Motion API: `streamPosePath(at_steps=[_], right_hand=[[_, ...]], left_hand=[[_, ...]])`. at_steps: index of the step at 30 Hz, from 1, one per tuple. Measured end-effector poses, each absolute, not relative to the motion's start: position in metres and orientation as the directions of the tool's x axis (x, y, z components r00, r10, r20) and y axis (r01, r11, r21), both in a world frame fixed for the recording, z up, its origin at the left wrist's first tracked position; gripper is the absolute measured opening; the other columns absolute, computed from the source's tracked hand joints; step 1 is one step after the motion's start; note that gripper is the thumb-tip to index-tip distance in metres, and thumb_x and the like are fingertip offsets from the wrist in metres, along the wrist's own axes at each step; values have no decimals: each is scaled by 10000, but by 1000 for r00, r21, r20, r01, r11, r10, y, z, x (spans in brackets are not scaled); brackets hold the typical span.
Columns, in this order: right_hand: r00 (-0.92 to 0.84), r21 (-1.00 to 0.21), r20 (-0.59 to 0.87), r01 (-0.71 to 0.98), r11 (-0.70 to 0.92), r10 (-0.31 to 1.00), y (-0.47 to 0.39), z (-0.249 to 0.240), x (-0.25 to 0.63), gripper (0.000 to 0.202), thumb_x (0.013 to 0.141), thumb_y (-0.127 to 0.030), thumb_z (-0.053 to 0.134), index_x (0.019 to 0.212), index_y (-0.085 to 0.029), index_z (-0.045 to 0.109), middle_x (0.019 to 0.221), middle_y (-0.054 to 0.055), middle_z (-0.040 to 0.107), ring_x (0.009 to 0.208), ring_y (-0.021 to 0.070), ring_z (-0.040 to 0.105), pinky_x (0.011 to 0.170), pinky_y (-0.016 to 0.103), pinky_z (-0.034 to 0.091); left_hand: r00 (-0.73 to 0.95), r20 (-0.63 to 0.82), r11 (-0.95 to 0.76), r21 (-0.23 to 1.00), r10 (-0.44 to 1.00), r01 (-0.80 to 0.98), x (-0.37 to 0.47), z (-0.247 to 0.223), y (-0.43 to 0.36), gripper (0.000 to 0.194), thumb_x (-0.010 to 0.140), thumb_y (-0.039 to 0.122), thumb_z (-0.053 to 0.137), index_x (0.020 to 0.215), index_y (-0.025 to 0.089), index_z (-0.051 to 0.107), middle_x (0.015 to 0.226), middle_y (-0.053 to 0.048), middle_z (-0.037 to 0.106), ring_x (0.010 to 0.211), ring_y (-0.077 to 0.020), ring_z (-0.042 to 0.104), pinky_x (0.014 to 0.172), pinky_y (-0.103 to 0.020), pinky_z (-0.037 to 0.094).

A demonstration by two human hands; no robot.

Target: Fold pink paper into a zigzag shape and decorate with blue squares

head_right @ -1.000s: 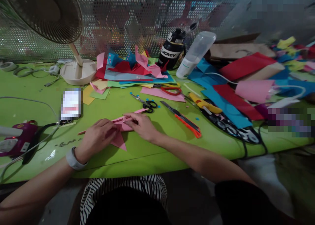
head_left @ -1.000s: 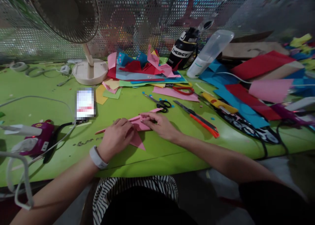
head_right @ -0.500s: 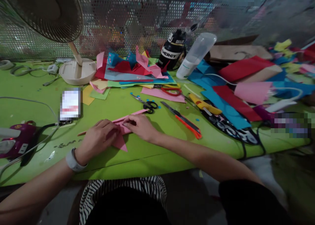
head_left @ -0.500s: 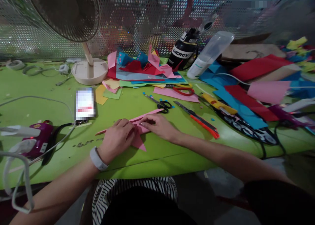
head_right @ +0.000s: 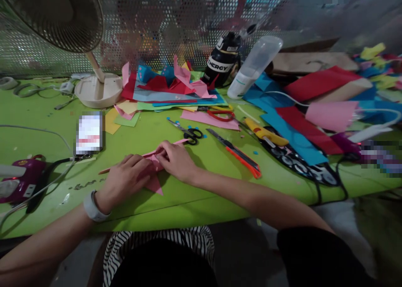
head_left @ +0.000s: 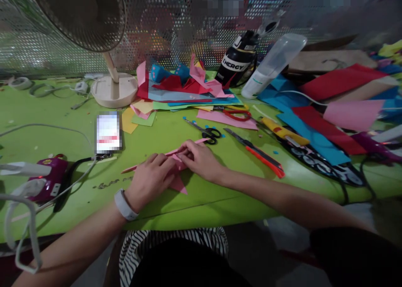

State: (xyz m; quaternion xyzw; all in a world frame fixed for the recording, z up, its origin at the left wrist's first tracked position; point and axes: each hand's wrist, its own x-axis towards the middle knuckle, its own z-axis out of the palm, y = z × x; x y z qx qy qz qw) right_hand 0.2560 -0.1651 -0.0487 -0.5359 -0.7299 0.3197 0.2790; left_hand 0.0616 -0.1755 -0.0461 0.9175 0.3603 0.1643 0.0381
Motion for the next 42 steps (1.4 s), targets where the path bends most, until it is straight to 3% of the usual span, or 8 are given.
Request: streamPosePath(at_steps=[10, 13, 21, 26, 30, 35, 38, 42], right_hand=[[-334, -561, 124, 753, 344, 934, -162, -58, 256, 142, 957, -283, 475, 958, -194, 586, 948, 79, 681, 841, 202, 614, 681, 318, 433], [-343, -613, 115, 714, 339, 932, -162, -54, 258, 148, 955, -281, 479, 945, -192, 596, 943, 72, 687, 848, 196, 618, 694, 320, 443], [-283, -837, -123, 545, 54, 951, -166, -49, 271, 252, 815, -317, 689, 1000, -189, 577, 850, 45, 691, 748, 178, 635, 643, 316, 496], [-270, -926, -43, 373, 63, 962, -171, -50, 271, 257, 872, -398, 620, 1009, -185, 572, 924, 64, 682, 837, 182, 633, 727, 335, 513], [-294, -922, 0, 370, 113, 956, -176, -44, 283, 343, 883, -504, 585, 1011, -186, 598, 966, 74, 664, 859, 188, 620, 757, 340, 506], [-437, -783, 93, 524, 337, 895, -183, -44, 297, 499, 684, -592, 766, 953, -194, 631, 967, 77, 653, 905, 234, 593, 841, 398, 464], [-424, -751, 138, 545, 374, 895, -183, -49, 295, 426, 772, -607, 680, 866, -193, 650, 897, 68, 659, 878, 223, 586, 819, 380, 451], [-304, -871, 76, 443, 211, 950, -177, -56, 286, 392, 883, -561, 566, 836, -183, 663, 844, 46, 680, 788, 183, 607, 730, 316, 463]], left_hand=[[779, 274, -801, -50, 564, 597, 62, -48, -181, 149, 930, 210, 504, 982, 185, 642, 853, -68, 624, 806, -201, 588, 638, -304, 484], [776, 291, -808, -20, 559, 589, 63, -48, -181, 138, 925, 191, 504, 963, 177, 636, 841, -68, 613, 801, -202, 585, 647, -314, 488], [772, 288, -801, -26, 567, 598, 65, -46, -182, 162, 941, 220, 482, 924, 174, 637, 889, -70, 640, 770, -195, 567, 653, -331, 489], [753, 261, -783, 21, 605, 622, 64, -44, -182, 172, 939, 233, 484, 936, 180, 648, 905, -78, 640, 789, -201, 558, 646, -327, 478], [738, 222, -764, 54, 637, 643, 64, -45, -181, 153, 914, 208, 508, 933, 177, 656, 923, -75, 648, 804, -205, 561, 650, -324, 474], [723, 230, -754, 84, 651, 652, 66, -45, -180, 211, 949, 264, 473, 1001, 179, 659, 934, -74, 651, 810, -208, 563, 650, -320, 471], [731, 241, -764, 76, 638, 641, 65, -44, -179, 211, 958, 259, 468, 980, 180, 661, 916, -66, 650, 807, -196, 564, 666, -309, 473], [740, 256, -774, 52, 622, 632, 64, -43, -180, 203, 960, 229, 471, 957, 171, 665, 884, -58, 653, 797, -181, 572, 677, -296, 481]])
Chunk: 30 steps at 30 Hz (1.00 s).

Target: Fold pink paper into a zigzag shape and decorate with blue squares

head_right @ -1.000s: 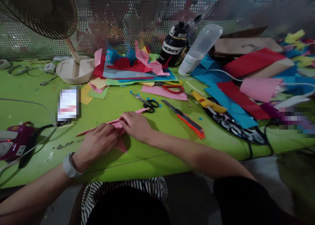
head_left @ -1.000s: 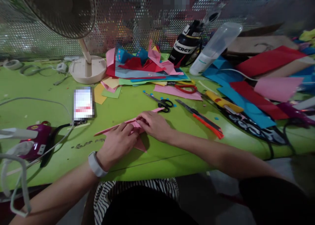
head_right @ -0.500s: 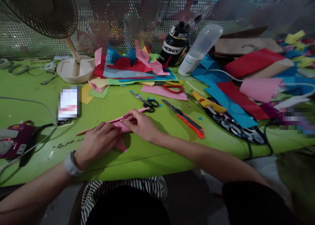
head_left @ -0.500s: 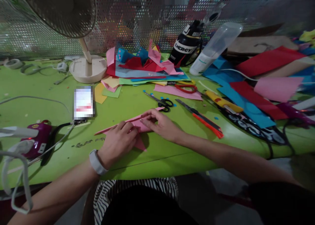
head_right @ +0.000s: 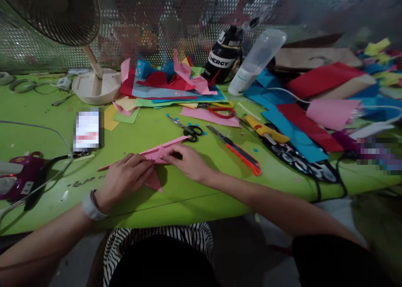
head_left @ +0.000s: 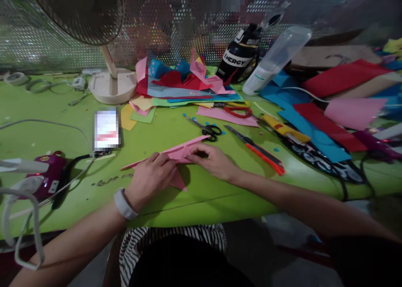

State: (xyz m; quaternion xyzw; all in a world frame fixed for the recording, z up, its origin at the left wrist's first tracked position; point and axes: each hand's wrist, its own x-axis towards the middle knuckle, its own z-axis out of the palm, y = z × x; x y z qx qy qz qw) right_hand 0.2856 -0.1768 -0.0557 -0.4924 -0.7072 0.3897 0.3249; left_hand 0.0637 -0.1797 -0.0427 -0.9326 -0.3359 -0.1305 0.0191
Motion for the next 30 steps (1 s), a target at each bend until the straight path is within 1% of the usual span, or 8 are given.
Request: streamPosePath(at_steps=[2, 4, 8, 12, 17, 24, 28, 30], right_hand=[[-274, -897, 57, 408, 170, 960, -174, -57, 281, 356, 881, -530, 589, 868, -186, 679, 866, 41, 697, 799, 180, 619, 730, 306, 464], [-272, -900, 58, 403, 168, 960, -173, -57, 278, 318, 888, -491, 596, 877, -190, 698, 870, 40, 708, 801, 180, 624, 729, 304, 462], [-258, -900, 61, 402, 165, 964, -173, -58, 274, 264, 886, -435, 613, 871, -189, 707, 865, 46, 713, 790, 176, 629, 727, 308, 472], [-212, -946, 35, 310, 101, 977, -175, -61, 274, 284, 838, -441, 671, 980, -196, 680, 899, 52, 712, 811, 173, 639, 723, 310, 510], [-223, -940, 27, 326, 101, 974, -174, -63, 274, 260, 810, -441, 691, 847, -184, 700, 826, 50, 707, 720, 168, 623, 682, 322, 514], [-226, -923, 68, 357, 147, 972, -173, -66, 273, 241, 850, -414, 653, 864, -180, 709, 848, 52, 719, 738, 168, 629, 688, 314, 502], [-222, -920, 67, 363, 146, 973, -173, -65, 273, 227, 858, -396, 645, 903, -186, 718, 889, 50, 727, 785, 179, 640, 714, 313, 492], [-227, -922, 71, 358, 151, 971, -173, -63, 273, 225, 860, -401, 642, 888, -192, 720, 889, 44, 725, 789, 177, 639, 721, 311, 486]], left_hand=[[741, 278, -778, 38, 611, 627, 63, -42, -180, 212, 965, 232, 461, 941, 169, 663, 868, -55, 653, 784, -172, 571, 674, -287, 481], [741, 290, -779, 27, 606, 627, 63, -42, -180, 212, 966, 240, 459, 938, 168, 657, 871, -55, 654, 777, -168, 568, 669, -282, 479], [733, 263, -768, 50, 627, 639, 63, -42, -180, 200, 962, 246, 462, 942, 167, 645, 879, -58, 648, 790, -180, 564, 671, -295, 476], [729, 240, -762, 78, 641, 643, 63, -43, -181, 200, 964, 241, 459, 932, 172, 644, 886, -49, 647, 782, -182, 559, 666, -301, 465], [730, 238, -760, 65, 641, 647, 64, -44, -180, 185, 952, 264, 490, 931, 168, 647, 894, -51, 647, 775, -182, 551, 645, -290, 450], [739, 260, -769, 23, 621, 638, 65, -43, -181, 179, 950, 272, 500, 943, 167, 646, 878, -54, 646, 778, -182, 558, 651, -291, 456], [720, 280, -756, 33, 634, 653, 65, -43, -182, 176, 952, 256, 494, 939, 165, 644, 868, -56, 641, 770, -183, 561, 648, -298, 461], [715, 294, -755, 32, 634, 655, 65, -43, -181, 177, 955, 254, 491, 937, 164, 642, 862, -55, 639, 764, -183, 558, 645, -299, 461]])
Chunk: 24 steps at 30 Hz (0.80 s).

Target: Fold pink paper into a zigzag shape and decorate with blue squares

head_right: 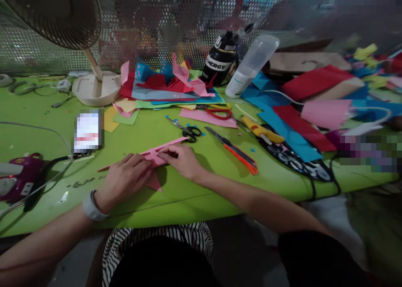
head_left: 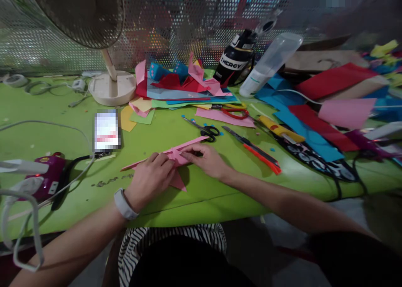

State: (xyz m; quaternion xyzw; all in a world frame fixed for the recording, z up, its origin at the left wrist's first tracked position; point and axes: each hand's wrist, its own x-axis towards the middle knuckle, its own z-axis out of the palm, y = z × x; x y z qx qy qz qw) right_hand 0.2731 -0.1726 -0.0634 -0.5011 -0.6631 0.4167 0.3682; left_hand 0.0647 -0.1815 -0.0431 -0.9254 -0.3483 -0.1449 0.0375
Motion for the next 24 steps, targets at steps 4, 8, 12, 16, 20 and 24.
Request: streamPosePath(at_steps=[4, 8, 12, 16, 20, 24], right_hand=[[-222, -912, 78, 377, 160, 972, -172, -63, 273, 292, 862, -473, 631, 827, -189, 691, 808, 31, 694, 710, 158, 596, 661, 299, 456], [-209, -849, 127, 483, 215, 970, -172, -63, 273, 318, 881, -483, 608, 773, -189, 659, 773, 26, 651, 717, 158, 551, 662, 302, 412], [-227, -764, 154, 589, 262, 962, -172, -63, 273, 256, 890, -404, 617, 756, -192, 663, 823, 39, 649, 802, 181, 550, 731, 326, 397], [-235, -666, 104, 705, 243, 966, -171, -60, 273, 171, 838, -303, 678, 710, -190, 659, 815, 32, 622, 834, 192, 536, 765, 341, 378], [-265, -622, 71, 742, 250, 962, -165, -55, 272, 181, 813, -259, 683, 648, -194, 648, 782, 26, 618, 816, 187, 534, 784, 351, 365], [-280, -626, 25, 744, 234, 960, -160, -48, 267, 206, 822, -233, 654, 621, -191, 633, 724, 26, 618, 760, 174, 541, 727, 327, 363]], left_hand=[[723, 290, -763, 39, 627, 646, 65, -44, -181, 165, 950, 253, 499, 960, 160, 636, 870, -57, 638, 769, -186, 556, 654, -305, 465], [719, 277, -756, 50, 638, 652, 65, -45, -181, 160, 946, 249, 501, 965, 164, 636, 884, -59, 641, 773, -198, 557, 644, -317, 463], [722, 255, -755, 52, 643, 654, 65, -44, -182, 155, 941, 261, 510, 948, 173, 636, 884, -55, 644, 777, -201, 561, 628, -312, 454], [723, 267, -756, 35, 638, 654, 64, -43, -183, 172, 946, 276, 501, 926, 170, 635, 883, -59, 645, 782, -187, 564, 621, -294, 446], [727, 280, -763, 35, 627, 645, 64, -41, -183, 188, 953, 264, 473, 919, 169, 632, 870, -63, 645, 774, -180, 572, 614, -291, 449], [718, 272, -749, 15, 640, 662, 65, -40, -185, 154, 937, 234, 485, 943, 171, 626, 831, -49, 646, 724, -165, 571, 587, -274, 437]])
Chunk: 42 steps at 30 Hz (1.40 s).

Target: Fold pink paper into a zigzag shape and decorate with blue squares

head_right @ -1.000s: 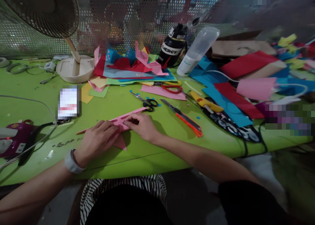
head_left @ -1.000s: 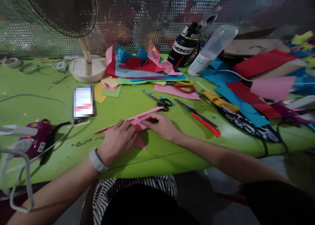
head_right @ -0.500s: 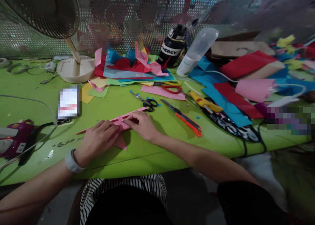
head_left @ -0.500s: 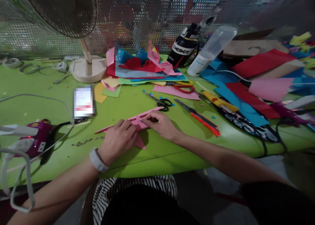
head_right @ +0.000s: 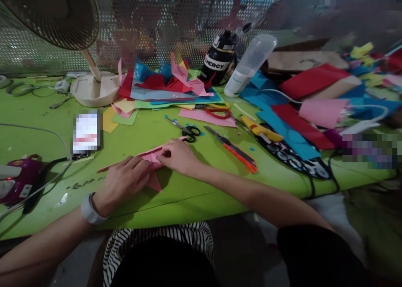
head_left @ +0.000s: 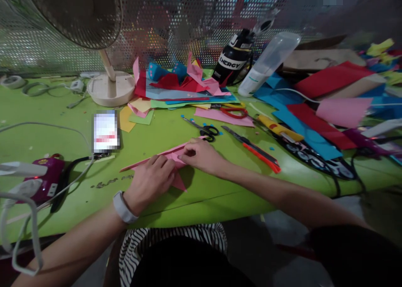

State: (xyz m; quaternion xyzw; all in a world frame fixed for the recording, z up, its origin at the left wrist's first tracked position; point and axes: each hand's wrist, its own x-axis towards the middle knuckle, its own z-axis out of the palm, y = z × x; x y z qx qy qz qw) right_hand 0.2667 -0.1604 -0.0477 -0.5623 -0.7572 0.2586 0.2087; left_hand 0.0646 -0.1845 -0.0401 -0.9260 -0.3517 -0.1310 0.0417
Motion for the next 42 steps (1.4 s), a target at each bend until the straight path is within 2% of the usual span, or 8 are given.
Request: streamPosePath(at_steps=[5, 11, 23, 29, 36, 42], right_hand=[[-246, -617, -25, 766, 178, 969, -160, -43, 262, 178, 838, -261, 647, 683, -175, 668, 790, 38, 598, 705, 150, 529, 654, 299, 357], [-218, -606, -43, 781, 148, 975, -164, -44, 260, 247, 897, -356, 603, 755, -168, 676, 831, 40, 590, 682, 138, 519, 624, 289, 341], [-242, -557, -12, 808, 194, 970, -167, -43, 260, 270, 946, -339, 531, 764, -181, 654, 844, 41, 584, 704, 144, 521, 623, 292, 342], [-239, -602, -47, 781, 163, 970, -168, -42, 263, 211, 885, -367, 639, 775, -190, 672, 854, 34, 596, 722, 148, 543, 627, 291, 359], [-244, -619, -50, 769, 161, 969, -167, -42, 261, 221, 915, -337, 597, 777, -183, 673, 875, 39, 610, 743, 148, 558, 649, 291, 369], [-216, -605, -58, 784, 138, 975, -166, -41, 259, 213, 883, -293, 614, 701, -187, 647, 837, 40, 609, 683, 138, 536, 616, 295, 361]], left_hand=[[734, 220, -750, -10, 643, 661, 65, -40, -186, 295, 904, 190, 528, 1193, 221, 578, 942, -55, 666, 824, -193, 598, 610, -273, 466], [750, 213, -767, -5, 626, 642, 65, -42, -185, 225, 917, 201, 512, 1123, 178, 601, 939, -71, 665, 842, -210, 609, 650, -300, 497], [761, 237, -778, -29, 604, 627, 65, -45, -184, 169, 919, 186, 495, 1021, 163, 627, 909, -83, 652, 814, -213, 601, 619, -308, 492], [754, 214, -768, -26, 621, 640, 66, -42, -185, 156, 928, 209, 502, 1015, 171, 627, 919, -79, 649, 829, -207, 592, 627, -302, 500], [762, 226, -779, -23, 607, 627, 65, -43, -185, 178, 933, 202, 473, 1035, 162, 613, 926, -86, 651, 844, -219, 600, 627, -313, 503], [758, 259, -779, -33, 598, 626, 64, -44, -185, 186, 932, 213, 488, 1066, 173, 612, 894, -72, 651, 822, -217, 606, 611, -308, 495]])
